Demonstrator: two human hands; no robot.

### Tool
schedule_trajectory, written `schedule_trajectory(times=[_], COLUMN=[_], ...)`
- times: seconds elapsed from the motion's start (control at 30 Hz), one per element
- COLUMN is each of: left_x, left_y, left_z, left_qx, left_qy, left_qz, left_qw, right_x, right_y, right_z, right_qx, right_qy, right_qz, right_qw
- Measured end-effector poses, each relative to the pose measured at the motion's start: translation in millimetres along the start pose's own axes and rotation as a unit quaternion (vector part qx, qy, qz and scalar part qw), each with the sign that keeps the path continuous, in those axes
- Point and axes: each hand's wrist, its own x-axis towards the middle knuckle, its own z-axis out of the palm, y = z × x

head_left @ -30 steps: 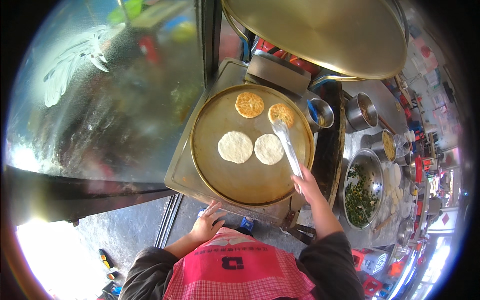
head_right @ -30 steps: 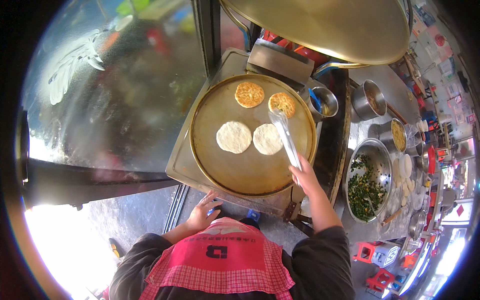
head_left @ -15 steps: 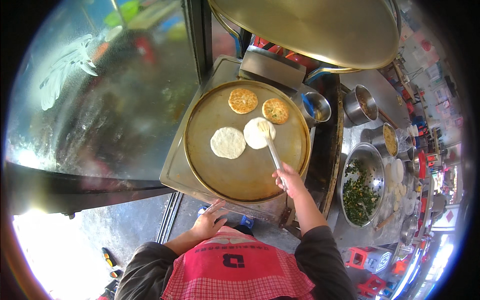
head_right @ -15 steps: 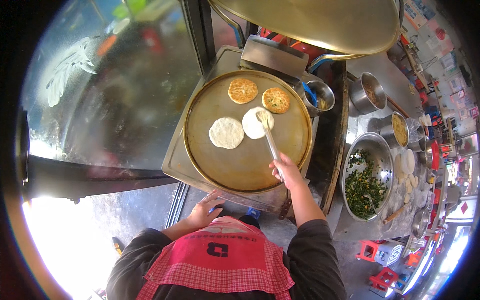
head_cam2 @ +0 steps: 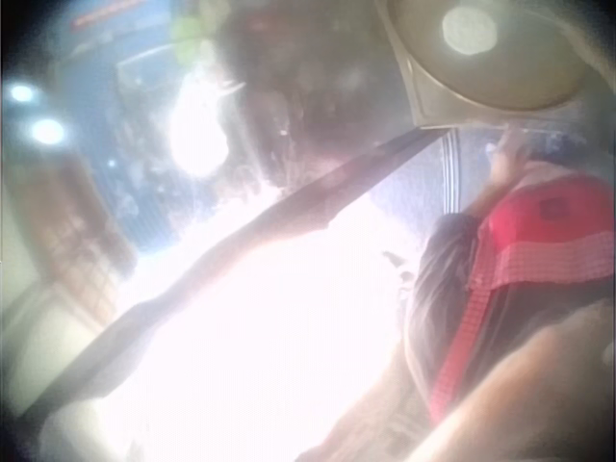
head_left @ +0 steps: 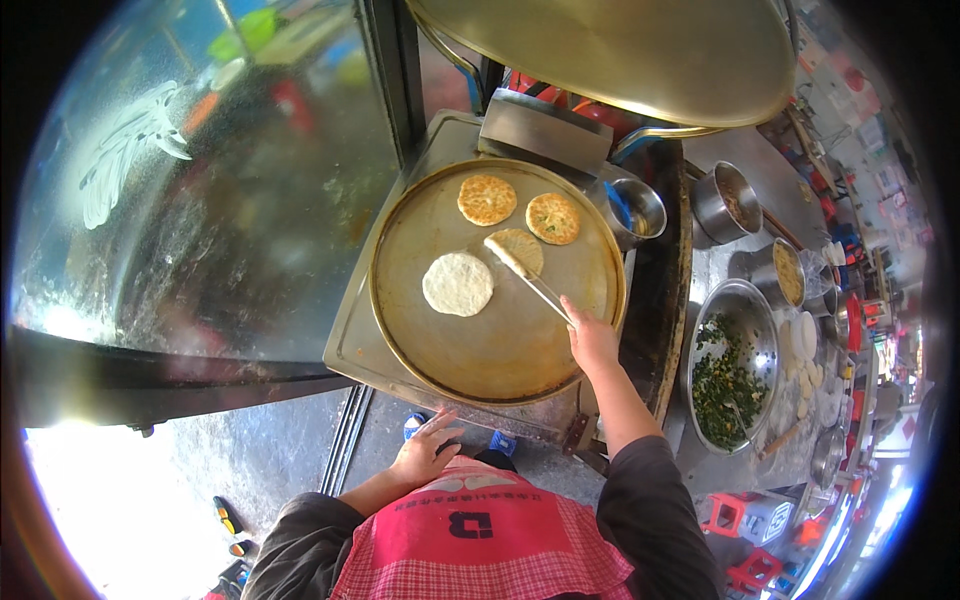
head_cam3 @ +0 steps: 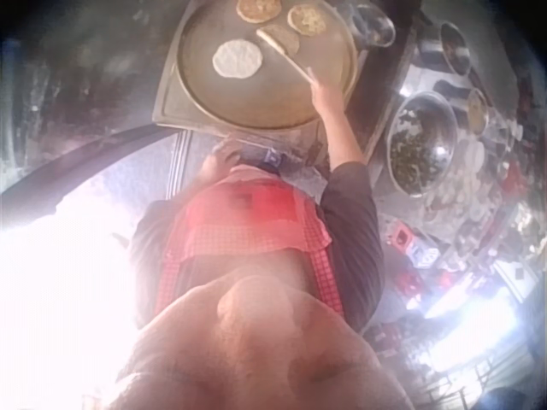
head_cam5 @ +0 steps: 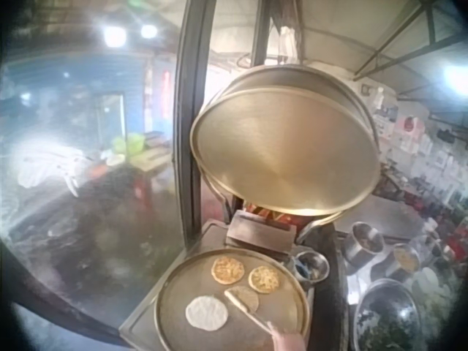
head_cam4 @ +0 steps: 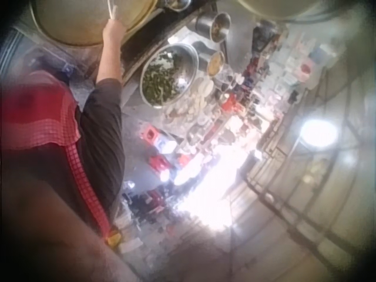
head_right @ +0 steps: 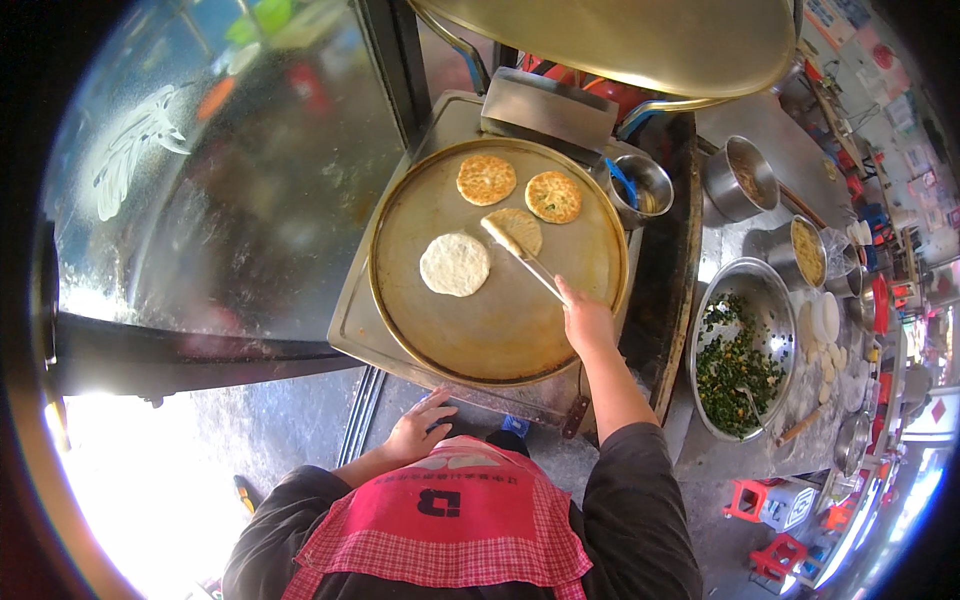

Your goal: The person serves a bowl of noodles to a customer, then returns to the cooking station. They roll dough into flat circles, fill them with a green vegetable mixture, fold and seal the edges, and place them on a hot griddle. The person flips the cooking pancakes with tongs and continues preparing more.

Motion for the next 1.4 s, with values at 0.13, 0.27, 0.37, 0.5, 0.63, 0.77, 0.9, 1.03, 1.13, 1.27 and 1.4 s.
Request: schedule_trajectory(times=[0.13, 0.27, 0.37, 0.5, 0.63, 0.77, 0.9, 1.03, 1.13, 1.27, 1.4], left_x=[-2.5, -4.6, -4.9, -1.5, 0.9, 31.5, 106.7, 157.0, 181.1, 188.1, 191.3], left_y=[1.2, -0.4, -4.3, -0.7, 0.9, 9.7, 30.1, 4.0, -2.0, -14.2, -11.8], left_z=[-2.0, -2.5, 0.7, -9.5, -21.4, -37.2, -47.8, -29.2, -36.8, -35.0, -45.5], left_qx=[0.003, -0.002, -0.002, -0.006, 0.019, 0.094, 0.166, 0.231, 0.262, 0.271, 0.293], left_qy=[0.002, 0.0, -0.016, -0.006, 0.012, 0.066, -0.027, -0.009, -0.029, -0.037, -0.026], left_qz=[-0.005, -0.003, -0.009, -0.008, -0.001, 0.099, 0.061, -0.032, -0.084, -0.137, -0.137], left_qw=[1.0, 1.0, 1.0, 1.0, 1.0, 0.988, 0.984, 0.972, 0.961, 0.952, 0.946], right_x=[-14.9, -36.9, -34.6, -34.6, -51.5, -67.9, -104.6, -101.6, -96.6, -93.9, -94.8], right_y=[6.3, 13.9, 19.1, -4.0, -20.7, -59.3, -38.8, -82.8, -74.5, -56.6, -48.3], right_z=[6.1, 18.2, 35.6, 12.5, 4.7, -14.4, -4.2, -58.2, -46.9, -31.7, -28.6], right_qx=[0.076, 0.23, 0.191, 0.404, 0.556, 0.635, 0.66, 0.59, 0.604, 0.585, 0.558], right_qy=[-0.004, 0.003, 0.015, -0.072, -0.13, -0.086, -0.019, -0.098, -0.077, -0.107, -0.134], right_qz=[0.022, 0.023, 0.045, 0.166, 0.173, 0.298, 0.281, 0.187, 0.173, 0.158, 0.164], right_qw=[0.997, 0.973, 0.98, 0.897, 0.803, 0.707, 0.697, 0.779, 0.774, 0.788, 0.803])
